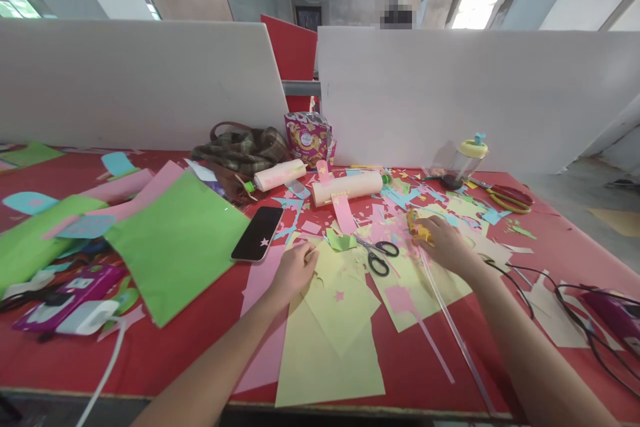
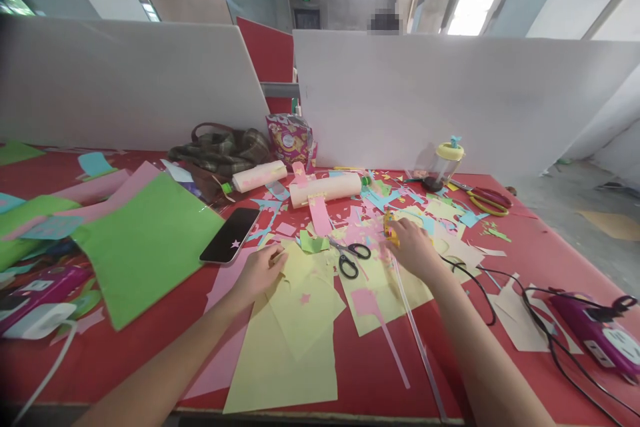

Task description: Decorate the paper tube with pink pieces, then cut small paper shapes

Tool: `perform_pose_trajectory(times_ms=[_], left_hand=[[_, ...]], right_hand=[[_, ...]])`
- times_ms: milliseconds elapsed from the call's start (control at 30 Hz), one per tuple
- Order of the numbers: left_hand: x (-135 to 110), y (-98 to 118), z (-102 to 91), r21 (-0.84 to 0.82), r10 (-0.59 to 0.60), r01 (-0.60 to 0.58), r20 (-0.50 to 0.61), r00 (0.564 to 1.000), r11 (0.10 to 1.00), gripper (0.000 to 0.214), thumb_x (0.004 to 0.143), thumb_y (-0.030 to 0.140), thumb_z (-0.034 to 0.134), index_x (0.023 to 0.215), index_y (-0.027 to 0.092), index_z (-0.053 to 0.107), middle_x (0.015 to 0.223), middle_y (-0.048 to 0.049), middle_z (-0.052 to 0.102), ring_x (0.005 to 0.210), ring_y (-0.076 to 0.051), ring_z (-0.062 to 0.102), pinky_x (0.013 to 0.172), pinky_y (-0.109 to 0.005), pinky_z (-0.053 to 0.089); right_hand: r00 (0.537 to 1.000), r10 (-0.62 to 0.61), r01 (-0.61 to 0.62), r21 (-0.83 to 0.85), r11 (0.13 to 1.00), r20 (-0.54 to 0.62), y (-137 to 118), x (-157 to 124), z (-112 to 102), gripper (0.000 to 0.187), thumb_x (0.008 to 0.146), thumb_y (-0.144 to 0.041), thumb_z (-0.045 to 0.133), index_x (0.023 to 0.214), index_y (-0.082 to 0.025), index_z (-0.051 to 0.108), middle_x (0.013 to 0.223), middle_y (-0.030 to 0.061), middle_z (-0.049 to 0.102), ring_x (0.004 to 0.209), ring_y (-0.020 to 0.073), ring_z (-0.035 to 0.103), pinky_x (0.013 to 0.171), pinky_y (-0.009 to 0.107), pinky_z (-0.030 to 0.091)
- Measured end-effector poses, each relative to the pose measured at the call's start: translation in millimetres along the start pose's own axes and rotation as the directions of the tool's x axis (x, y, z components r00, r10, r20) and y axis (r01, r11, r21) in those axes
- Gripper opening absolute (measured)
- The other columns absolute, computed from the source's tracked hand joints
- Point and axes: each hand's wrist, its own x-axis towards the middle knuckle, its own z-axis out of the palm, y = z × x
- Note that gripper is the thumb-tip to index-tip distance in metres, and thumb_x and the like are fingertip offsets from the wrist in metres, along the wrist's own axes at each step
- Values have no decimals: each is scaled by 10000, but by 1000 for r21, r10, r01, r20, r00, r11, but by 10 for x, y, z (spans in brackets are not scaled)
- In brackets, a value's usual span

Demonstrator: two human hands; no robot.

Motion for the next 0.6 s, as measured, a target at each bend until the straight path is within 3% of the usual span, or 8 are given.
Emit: perform_pose_trajectory(times_ms=[133, 267, 467, 600], left_hand=[[0, 22, -77, -44, -39, 35, -81, 996, 998, 199, 750, 317, 361, 620, 184, 433, 512, 42, 419, 473, -105, 411, 500, -214, 327], [-4, 2, -116, -89, -52, 40, -142, 988, 995, 190, 768, 315, 350, 683, 181, 456, 601, 13, 517, 544, -118, 492, 553, -225, 384], [-17, -3, -108, -138, -37, 7, -216, 976, 990, 163, 733, 288, 418, 830, 178, 488, 845, -43, 598, 752, -156, 577, 656, -248, 445], [-28, 20, -108, -152, -19, -18, -240, 970, 988, 104, 707, 227, 430, 782, 182, 487, 823, -28, 599, 794, -151, 575, 696, -243, 442]], right_hand=[[987, -156, 152, 77, 985, 49, -468, -49, 1, 246, 803, -294, 389, 1011, -205, 485, 942, 70, 572, 847, 192, 546, 730, 299, 403], [981, -182, 176, 91, 980, 65, -762, -113, 149, 185, 800, -259, 404, 928, -192, 519, 852, 68, 593, 809, 198, 549, 699, 299, 388], [990, -122, 118, 65, 991, 73, -808, -138, 290, 195, 769, -203, 443, 951, -180, 507, 879, 92, 613, 853, 236, 528, 709, 329, 335], [992, -90, 86, 48, 995, 84, -790, -142, 282, 221, 731, -138, 447, 937, -189, 510, 773, 70, 622, 752, 221, 538, 640, 304, 317]])
